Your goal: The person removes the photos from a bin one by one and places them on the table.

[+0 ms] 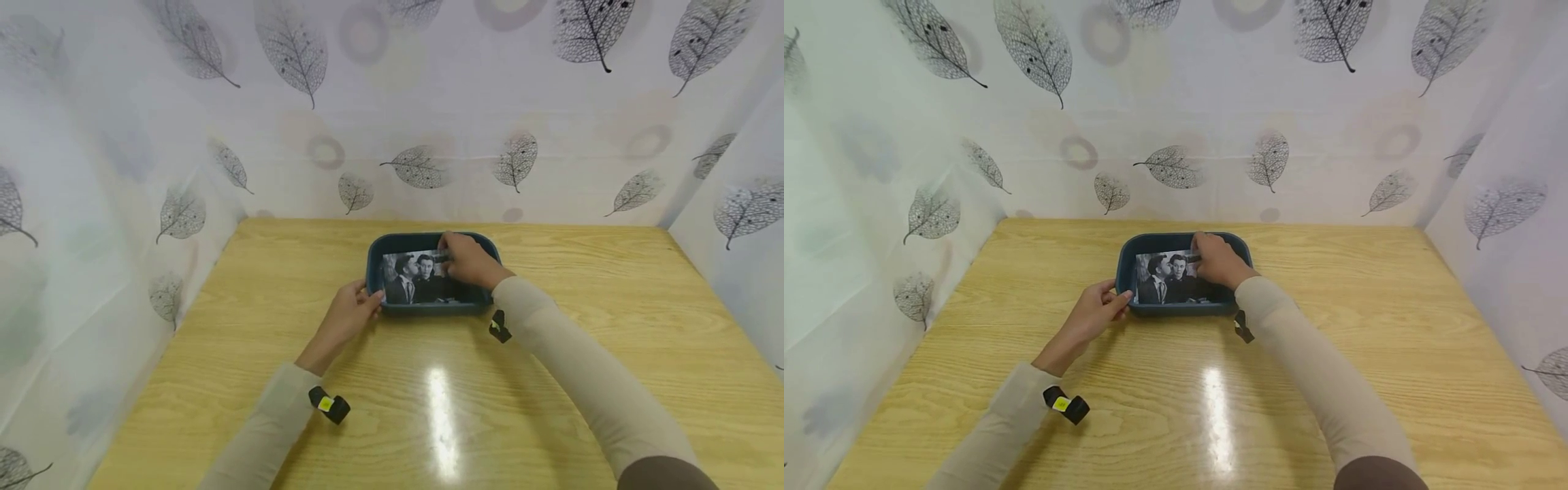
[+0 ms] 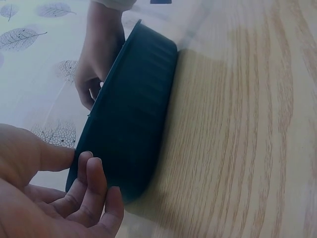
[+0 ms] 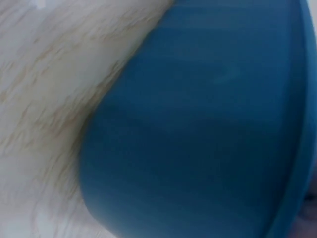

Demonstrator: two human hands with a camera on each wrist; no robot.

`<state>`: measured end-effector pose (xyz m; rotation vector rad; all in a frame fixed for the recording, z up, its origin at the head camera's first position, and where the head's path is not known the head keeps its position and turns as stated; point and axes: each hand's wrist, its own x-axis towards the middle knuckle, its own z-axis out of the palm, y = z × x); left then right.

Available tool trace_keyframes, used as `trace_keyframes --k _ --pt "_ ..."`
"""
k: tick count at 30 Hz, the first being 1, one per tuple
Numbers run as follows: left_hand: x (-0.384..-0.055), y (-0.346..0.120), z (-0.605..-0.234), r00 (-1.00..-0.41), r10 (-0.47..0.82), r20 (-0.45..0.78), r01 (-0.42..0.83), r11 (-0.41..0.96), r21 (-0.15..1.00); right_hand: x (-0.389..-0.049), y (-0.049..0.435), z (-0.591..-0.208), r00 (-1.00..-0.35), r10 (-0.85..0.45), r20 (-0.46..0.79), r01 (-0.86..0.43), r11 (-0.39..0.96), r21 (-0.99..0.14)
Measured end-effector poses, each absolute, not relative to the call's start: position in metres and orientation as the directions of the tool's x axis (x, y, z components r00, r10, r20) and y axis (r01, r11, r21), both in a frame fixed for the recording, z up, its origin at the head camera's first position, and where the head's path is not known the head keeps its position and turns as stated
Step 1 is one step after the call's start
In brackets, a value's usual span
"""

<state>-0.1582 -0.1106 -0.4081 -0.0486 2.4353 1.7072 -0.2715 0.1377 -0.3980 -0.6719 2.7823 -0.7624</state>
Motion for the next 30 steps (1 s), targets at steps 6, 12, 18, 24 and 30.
trace_keyframes --k 6,12,18,24,30 --pt "-0.158 -0.11 -0.41 -0.987 0.07 -0.146 -0.114 0.338 0.934 -0.272 0.142 -0.39 -0.879 -0.476 -0.004 -0.39 0.724 -0.569" --pt "-0.159 -0.109 -0.411 -0.985 0.058 -0.162 -0.134 0.33 0.934 -0.273 0.151 -0.381 -0.881 -0.472 0.038 -0.372 0.639 -0.673" --pt "-0.158 -0.108 -0.411 -0.984 0.054 -0.168 -0.141 0.328 0.934 -0.271 0.17 -0.357 -0.903 -0.429 0.013 -0.303 0.615 -0.728" --pt "-0.157 -0.106 -0.409 -0.983 0.053 -0.177 -0.15 0.33 0.932 -0.267 0.204 -0.332 -0.932 -0.359 0.038 -0.276 0.639 -0.718" --pt "-0.157 -0.105 -0.409 -0.982 0.029 -0.185 -0.165 0.336 0.927 -0.261 0.246 -0.316 -0.944 -0.329 0.007 -0.223 0.623 -0.75"
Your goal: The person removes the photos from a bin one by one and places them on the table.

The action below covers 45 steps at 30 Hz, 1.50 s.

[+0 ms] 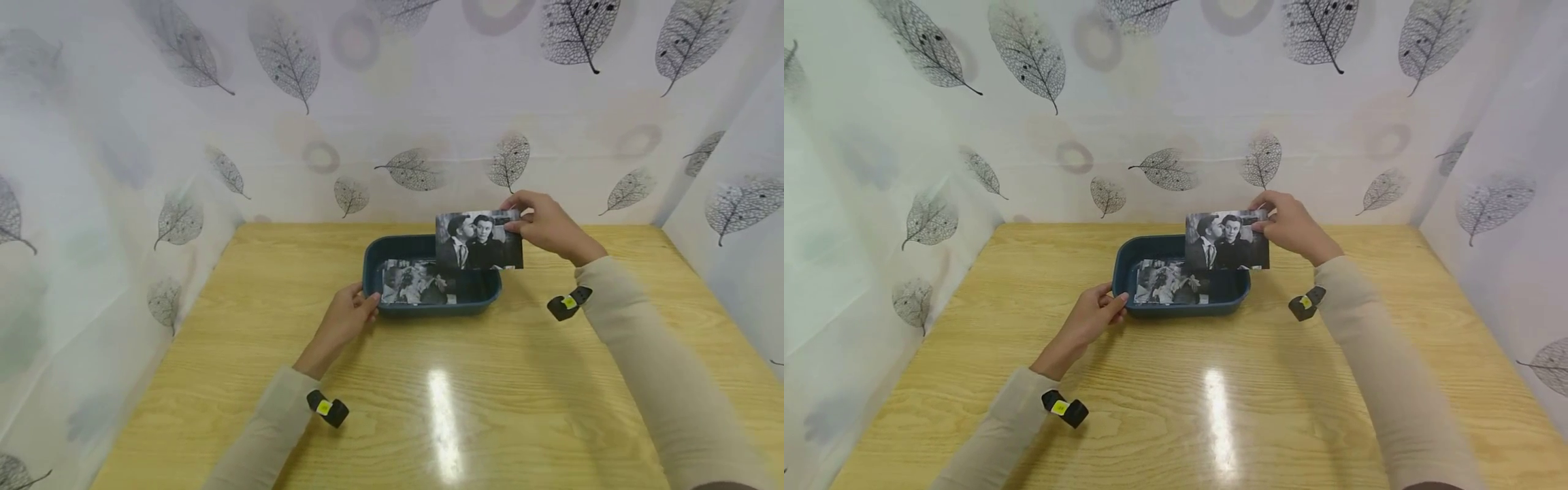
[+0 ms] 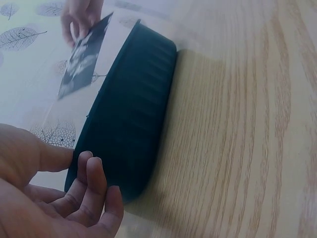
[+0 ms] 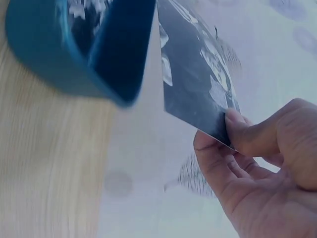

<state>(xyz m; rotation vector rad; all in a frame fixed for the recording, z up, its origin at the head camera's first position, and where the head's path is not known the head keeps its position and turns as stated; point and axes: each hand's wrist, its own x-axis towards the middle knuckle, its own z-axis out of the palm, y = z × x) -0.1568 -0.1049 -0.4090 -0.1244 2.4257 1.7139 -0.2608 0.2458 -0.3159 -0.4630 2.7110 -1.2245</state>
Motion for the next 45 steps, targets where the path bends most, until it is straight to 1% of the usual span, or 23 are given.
trace_keyframes --k 4,10,16,21,24,30,34,41,45 --pt "-0.157 -0.106 -0.41 -0.98 0.018 -0.2 -0.182 0.337 0.924 -0.257 0.273 -0.312 -0.948 -0.317 -0.016 -0.204 0.648 -0.734" --pt "-0.157 -0.107 -0.409 -0.982 0.019 -0.19 -0.172 0.342 0.924 -0.253 0.313 -0.315 -0.961 -0.271 -0.057 -0.154 0.694 -0.704" --pt "-0.158 -0.107 -0.408 -0.983 0.033 -0.182 -0.159 0.342 0.926 -0.248 0.354 -0.329 -0.968 -0.239 -0.075 -0.127 0.728 -0.674" --pt "-0.159 -0.108 -0.408 -0.982 0.038 -0.183 -0.16 0.336 0.928 -0.246 0.377 -0.344 -0.972 -0.215 -0.096 -0.105 0.76 -0.642" --pt "-0.159 -0.109 -0.409 -0.982 0.041 -0.183 -0.16 0.33 0.93 -0.244 0.384 -0.352 -0.969 -0.216 -0.115 -0.099 0.776 -0.623" --pt "-0.159 -0.109 -0.41 -0.979 0.039 -0.198 -0.173 0.341 0.924 -0.246 0.388 -0.372 -0.952 -0.253 -0.17 -0.059 0.701 -0.711" --pt "-0.159 -0.109 -0.411 -0.979 0.04 -0.199 -0.174 0.34 0.924 -0.249 0.389 -0.386 -0.95 -0.239 -0.199 -0.027 0.7 -0.713" --pt "-0.158 -0.108 -0.411 -0.981 0.036 -0.192 -0.169 0.336 0.927 -0.253 0.389 -0.402 -0.965 -0.199 -0.17 -0.058 0.795 -0.603" --pt "-0.157 -0.107 -0.411 -0.982 0.035 -0.183 -0.161 0.333 0.929 -0.251 0.386 -0.407 -0.971 -0.189 -0.147 -0.072 0.816 -0.573"
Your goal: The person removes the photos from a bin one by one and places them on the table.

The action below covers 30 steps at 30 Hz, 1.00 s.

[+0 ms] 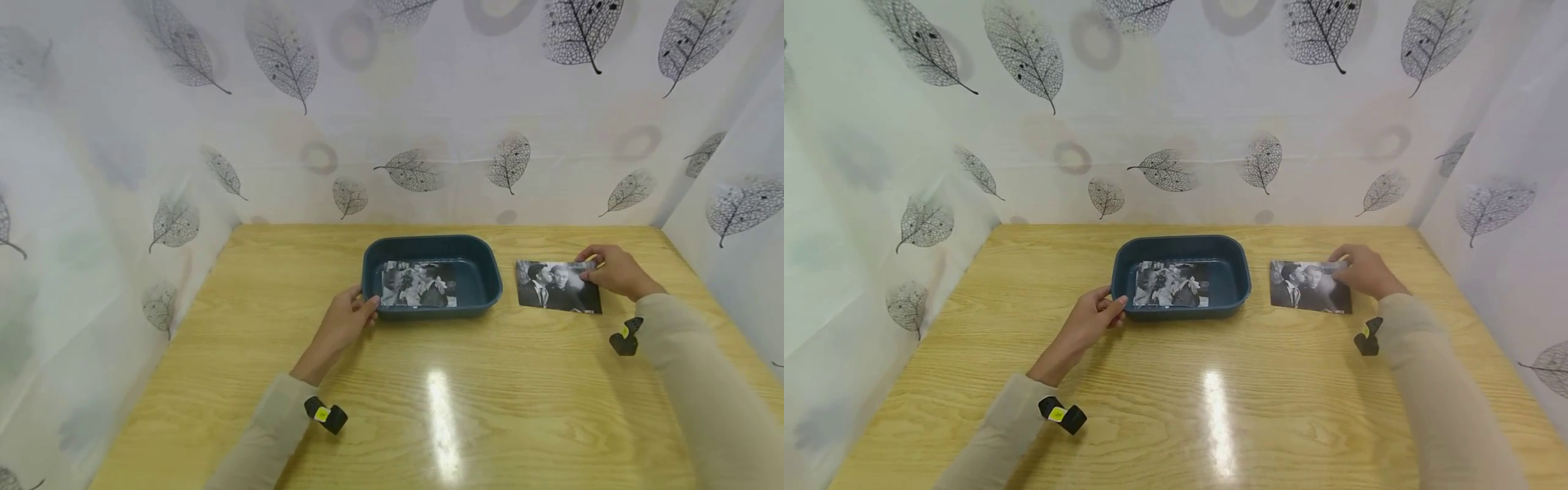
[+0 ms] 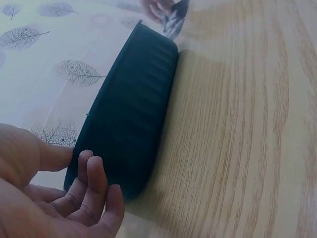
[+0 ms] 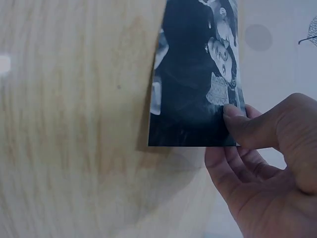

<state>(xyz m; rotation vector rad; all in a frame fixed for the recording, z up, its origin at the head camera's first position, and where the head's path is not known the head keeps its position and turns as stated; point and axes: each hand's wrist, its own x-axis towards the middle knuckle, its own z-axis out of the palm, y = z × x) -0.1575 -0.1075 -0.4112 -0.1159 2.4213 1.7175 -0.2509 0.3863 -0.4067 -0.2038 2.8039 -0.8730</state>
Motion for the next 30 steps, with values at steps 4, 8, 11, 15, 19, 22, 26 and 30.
trace_keyframes --k 4,8,11,15,19,22,26,30 --pt "-0.157 -0.108 -0.411 -0.983 0.033 -0.18 -0.159 0.34 0.927 -0.251 0.382 -0.411 -0.978 -0.183 -0.105 -0.101 0.843 -0.529" --pt "-0.157 -0.109 -0.411 -0.984 0.035 -0.176 -0.154 0.338 0.929 -0.253 0.381 -0.418 -0.981 -0.184 -0.069 -0.127 0.861 -0.493" --pt "-0.157 -0.109 -0.411 -0.984 0.04 -0.175 -0.152 0.331 0.931 -0.255 0.381 -0.422 -0.98 -0.193 -0.047 -0.147 0.864 -0.482" --pt "-0.156 -0.109 -0.411 -0.983 0.048 -0.177 -0.152 0.325 0.933 -0.256 0.381 -0.426 -0.978 -0.207 -0.023 -0.173 0.869 -0.465" --pt "-0.155 -0.108 -0.41 -0.983 0.049 -0.176 -0.15 0.326 0.933 -0.256 0.381 -0.428 -0.978 -0.21 -0.018 -0.179 0.873 -0.455" --pt "-0.155 -0.108 -0.41 -0.983 0.045 -0.178 -0.154 0.326 0.933 -0.255 0.38 -0.428 -0.978 -0.205 -0.035 -0.166 0.873 -0.459" --pt "-0.155 -0.108 -0.411 -0.983 0.042 -0.179 -0.156 0.326 0.932 -0.253 0.379 -0.426 -0.98 -0.188 -0.071 -0.134 0.873 -0.469" --pt "-0.156 -0.109 -0.412 -0.984 0.043 -0.172 -0.149 0.329 0.932 -0.252 0.379 -0.427 -0.981 -0.168 -0.101 -0.1 0.871 -0.481"
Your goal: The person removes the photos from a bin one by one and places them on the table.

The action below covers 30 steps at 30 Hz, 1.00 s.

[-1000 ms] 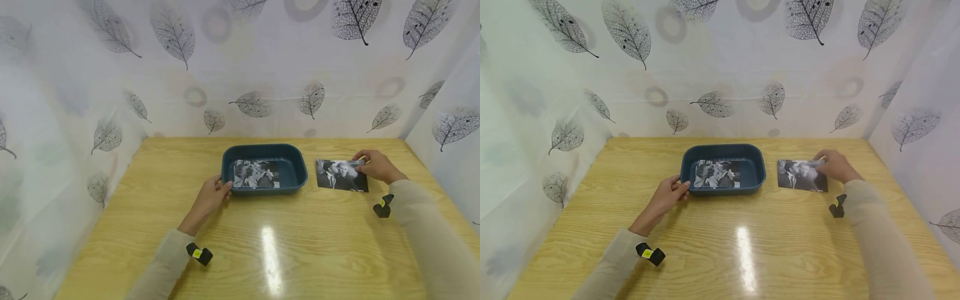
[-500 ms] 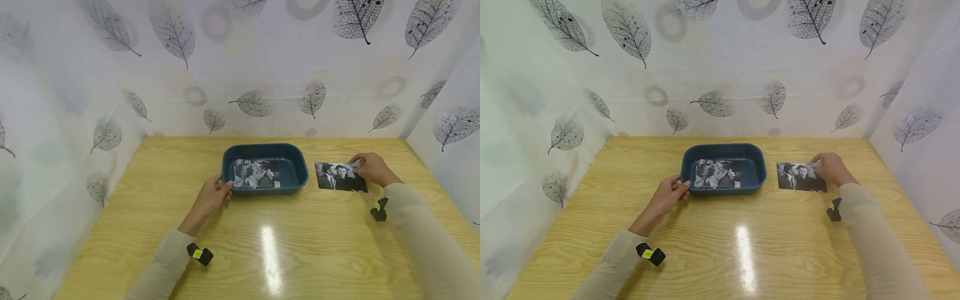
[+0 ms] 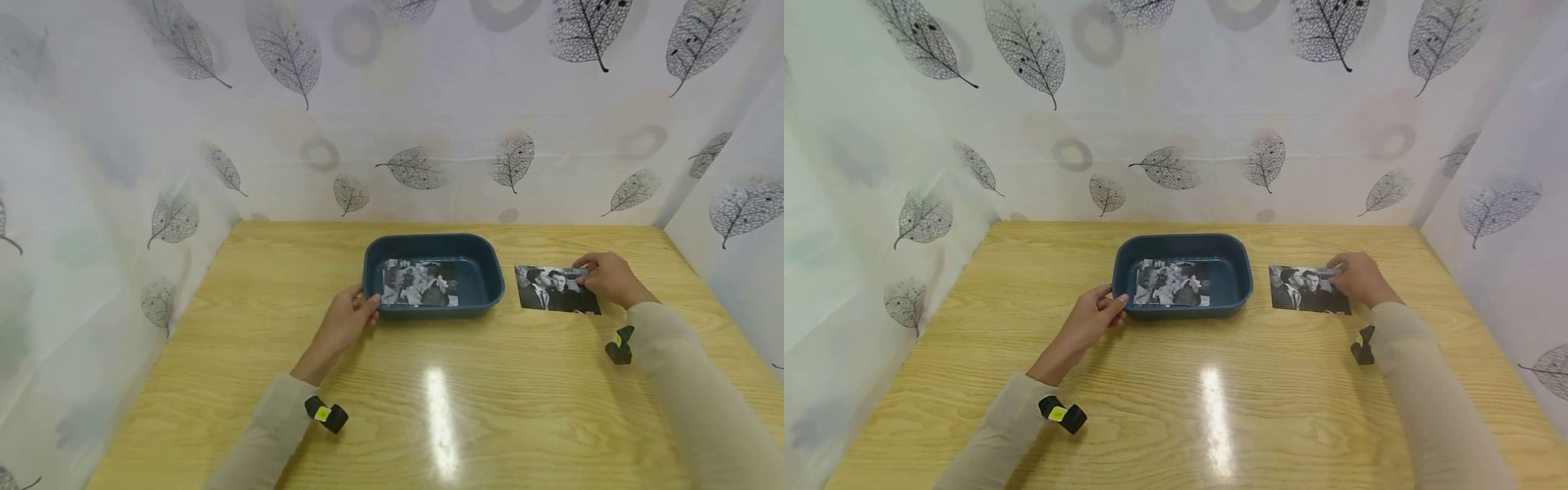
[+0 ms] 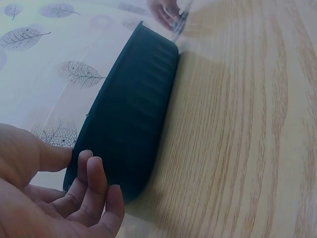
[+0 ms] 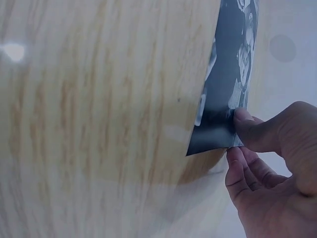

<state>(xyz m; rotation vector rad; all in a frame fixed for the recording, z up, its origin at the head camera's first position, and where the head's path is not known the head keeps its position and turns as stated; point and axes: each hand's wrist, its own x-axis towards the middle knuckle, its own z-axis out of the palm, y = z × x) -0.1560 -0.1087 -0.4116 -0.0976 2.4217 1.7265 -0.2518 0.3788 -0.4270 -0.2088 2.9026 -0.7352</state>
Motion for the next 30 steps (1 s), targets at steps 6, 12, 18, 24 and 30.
trace_keyframes --k 6,12,18,24,30 --pt "-0.157 -0.109 -0.411 -0.984 0.04 -0.172 -0.15 0.329 0.932 -0.251 0.379 -0.428 -0.98 -0.155 -0.125 -0.071 0.86 -0.506" --pt "-0.157 -0.109 -0.413 -0.985 0.049 -0.165 -0.141 0.323 0.936 -0.248 0.378 -0.427 -0.979 -0.153 -0.134 -0.065 0.86 -0.507" --pt "-0.158 -0.109 -0.414 -0.984 0.056 -0.17 -0.144 0.32 0.937 -0.245 0.377 -0.424 -0.982 -0.162 -0.1 -0.087 0.849 -0.522" --pt "-0.157 -0.109 -0.413 -0.982 0.058 -0.178 -0.15 0.319 0.936 -0.245 0.367 -0.407 -0.989 -0.15 -0.011 -0.121 0.83 -0.544" --pt "-0.156 -0.11 -0.412 -0.982 0.056 -0.179 -0.154 0.307 0.939 -0.25 0.34 -0.376 -0.983 -0.143 0.116 -0.184 0.808 -0.56"
